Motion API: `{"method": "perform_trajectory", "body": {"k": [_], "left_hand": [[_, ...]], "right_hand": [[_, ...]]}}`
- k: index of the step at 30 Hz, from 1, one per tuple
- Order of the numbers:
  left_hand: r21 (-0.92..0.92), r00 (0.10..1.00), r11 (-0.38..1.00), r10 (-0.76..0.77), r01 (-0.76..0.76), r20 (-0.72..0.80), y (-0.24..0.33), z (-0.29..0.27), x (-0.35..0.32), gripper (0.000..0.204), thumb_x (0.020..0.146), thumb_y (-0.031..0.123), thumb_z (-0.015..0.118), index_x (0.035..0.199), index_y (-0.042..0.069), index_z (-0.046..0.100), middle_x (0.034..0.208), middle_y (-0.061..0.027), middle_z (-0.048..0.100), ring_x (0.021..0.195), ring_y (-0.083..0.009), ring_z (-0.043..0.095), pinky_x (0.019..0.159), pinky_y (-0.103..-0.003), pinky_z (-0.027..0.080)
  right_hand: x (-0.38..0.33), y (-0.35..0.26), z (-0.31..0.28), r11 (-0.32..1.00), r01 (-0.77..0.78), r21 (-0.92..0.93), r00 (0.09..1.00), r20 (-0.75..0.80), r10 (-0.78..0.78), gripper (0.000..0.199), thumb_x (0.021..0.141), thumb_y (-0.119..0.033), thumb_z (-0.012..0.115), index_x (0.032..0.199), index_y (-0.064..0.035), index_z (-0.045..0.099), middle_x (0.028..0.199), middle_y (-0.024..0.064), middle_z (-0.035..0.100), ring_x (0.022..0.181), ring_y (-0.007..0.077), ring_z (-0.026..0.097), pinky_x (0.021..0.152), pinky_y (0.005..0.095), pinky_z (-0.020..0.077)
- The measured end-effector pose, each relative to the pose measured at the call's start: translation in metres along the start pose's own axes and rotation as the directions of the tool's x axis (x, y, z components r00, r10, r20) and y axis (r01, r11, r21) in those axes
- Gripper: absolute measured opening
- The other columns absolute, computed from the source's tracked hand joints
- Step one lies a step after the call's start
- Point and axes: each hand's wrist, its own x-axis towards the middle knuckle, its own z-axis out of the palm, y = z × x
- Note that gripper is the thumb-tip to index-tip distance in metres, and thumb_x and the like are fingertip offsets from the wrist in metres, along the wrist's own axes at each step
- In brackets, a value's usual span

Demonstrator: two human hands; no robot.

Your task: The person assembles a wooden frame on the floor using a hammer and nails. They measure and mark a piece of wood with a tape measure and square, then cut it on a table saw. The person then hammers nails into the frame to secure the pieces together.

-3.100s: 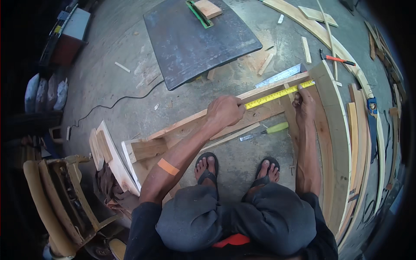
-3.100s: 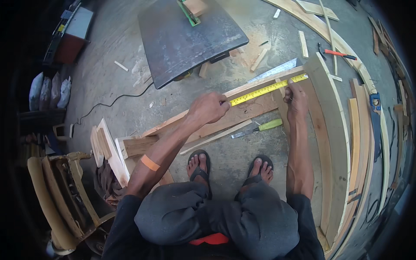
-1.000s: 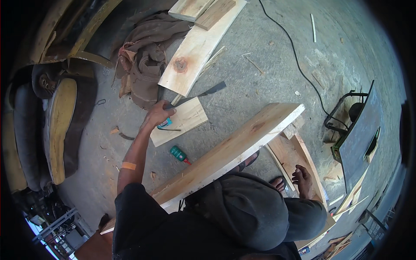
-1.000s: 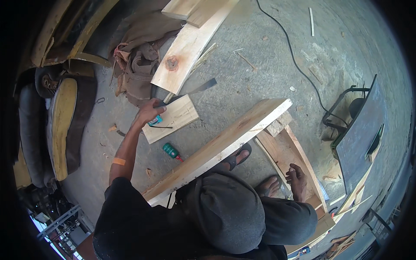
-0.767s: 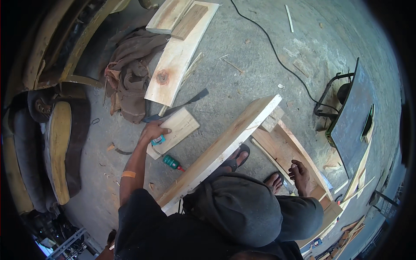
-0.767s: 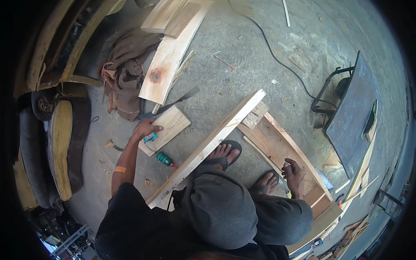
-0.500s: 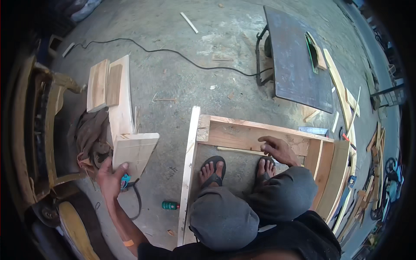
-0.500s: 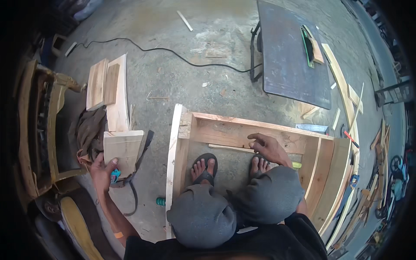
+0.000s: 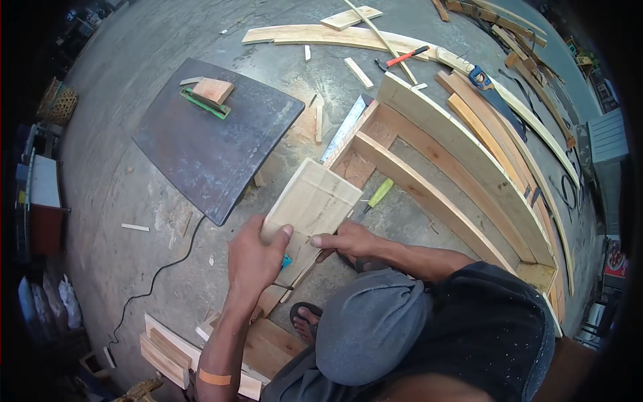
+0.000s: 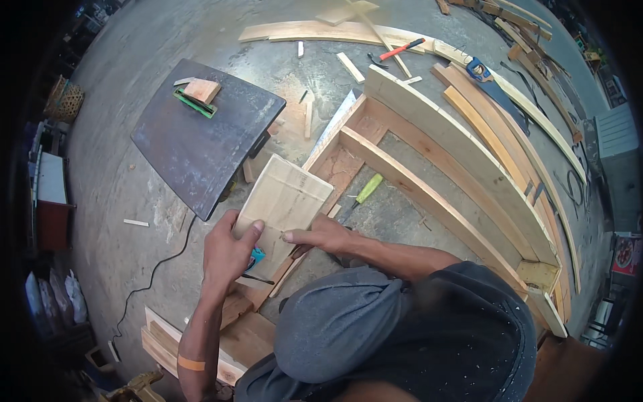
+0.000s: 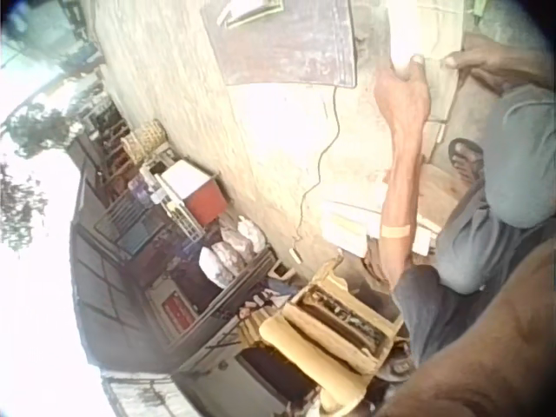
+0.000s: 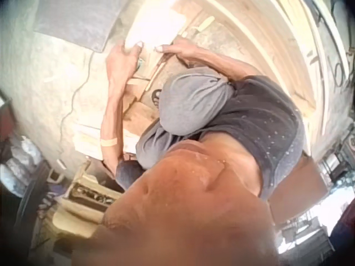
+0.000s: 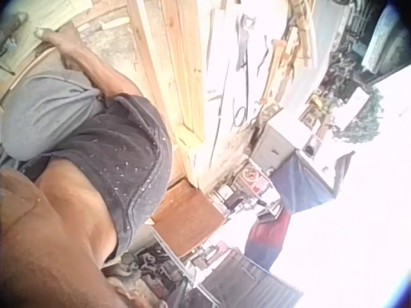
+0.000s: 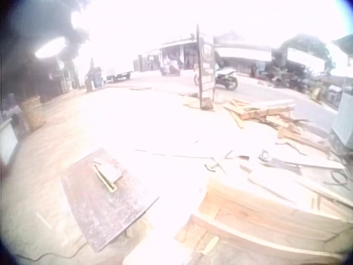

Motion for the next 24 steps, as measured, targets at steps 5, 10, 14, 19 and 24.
{"method": "perform_trajectory", "body": {"k": [5, 10, 14, 19, 24], "left_hand": [[0.126, 0.956, 0.954, 0.284, -0.273, -0.078, 0.018, 0.093, 0.058, 0.049, 0.093, 0.033, 0.069, 0.128, 0.0, 0.06, 0.11, -0.0239, 0.072, 0.09, -0.04, 0.072, 0.087, -0.045, 0.054], [-0.155, 0.927, 0.987, 0.032, 0.029, 0.374, 0.067, 0.114, 0.085, 0.043, 0.096, 0.035, 0.06, 0.12, 0.0, 0.068, 0.095, -0.0209, 0.074, 0.089, -0.0299, 0.073, 0.085, -0.041, 0.054], [-0.346, 0.977, 0.934, -0.014, 0.089, 0.214, 0.06, 0.151, 0.091, 0.034, 0.099, 0.032, 0.061, 0.107, 0.0, 0.071, 0.09, -0.018, 0.075, 0.084, -0.0292, 0.073, 0.08, -0.041, 0.055], [-0.393, 0.991, 0.916, -0.031, 0.079, 0.127, 0.06, 0.157, 0.079, 0.034, 0.102, 0.029, 0.057, 0.113, -0.002, 0.065, 0.093, -0.0206, 0.07, 0.085, -0.0333, 0.07, 0.078, -0.045, 0.053], [-0.252, 0.973, 0.94, 0.214, -0.23, -0.09, 0.056, 0.175, 0.072, 0.04, 0.104, 0.029, 0.055, 0.124, -0.006, 0.052, 0.102, -0.0239, 0.062, 0.086, -0.0371, 0.066, 0.076, -0.046, 0.052]], "right_hand": [[0.01, 0.018, -0.122, 0.955, 0.135, 0.263, 0.921, -0.389, -0.023, 0.05, 0.094, -0.035, 0.075, 0.126, 0.0031, 0.065, 0.109, 0.0124, 0.074, 0.088, 0.0172, 0.072, 0.067, 0.0285, 0.0597], [0.028, -0.016, -0.194, 0.94, 0.182, 0.29, 0.854, -0.521, -0.005, 0.047, 0.095, -0.034, 0.074, 0.124, 0.0006, 0.062, 0.103, 0.0105, 0.074, 0.085, 0.0169, 0.073, 0.064, 0.0299, 0.0596], [0.026, -0.024, -0.194, 0.931, 0.061, 0.36, 0.815, -0.556, 0.162, 0.052, 0.098, -0.038, 0.07, 0.126, 0.0041, 0.059, 0.106, 0.0118, 0.073, 0.085, 0.0198, 0.073, 0.066, 0.0312, 0.0604], [-0.014, -0.037, -0.153, 0.919, -0.391, -0.048, 0.777, -0.552, 0.302, 0.056, 0.101, -0.04, 0.067, 0.13, 0.0072, 0.056, 0.106, 0.0116, 0.072, 0.079, 0.0174, 0.071, 0.067, 0.029, 0.0582], [-0.023, -0.016, -0.108, 0.993, -0.008, 0.115, 0.939, -0.34, 0.047, 0.047, 0.098, -0.032, 0.072, 0.13, 0.0005, 0.061, 0.108, 0.0072, 0.071, 0.091, 0.0106, 0.065, 0.079, 0.027, 0.0544]]}}
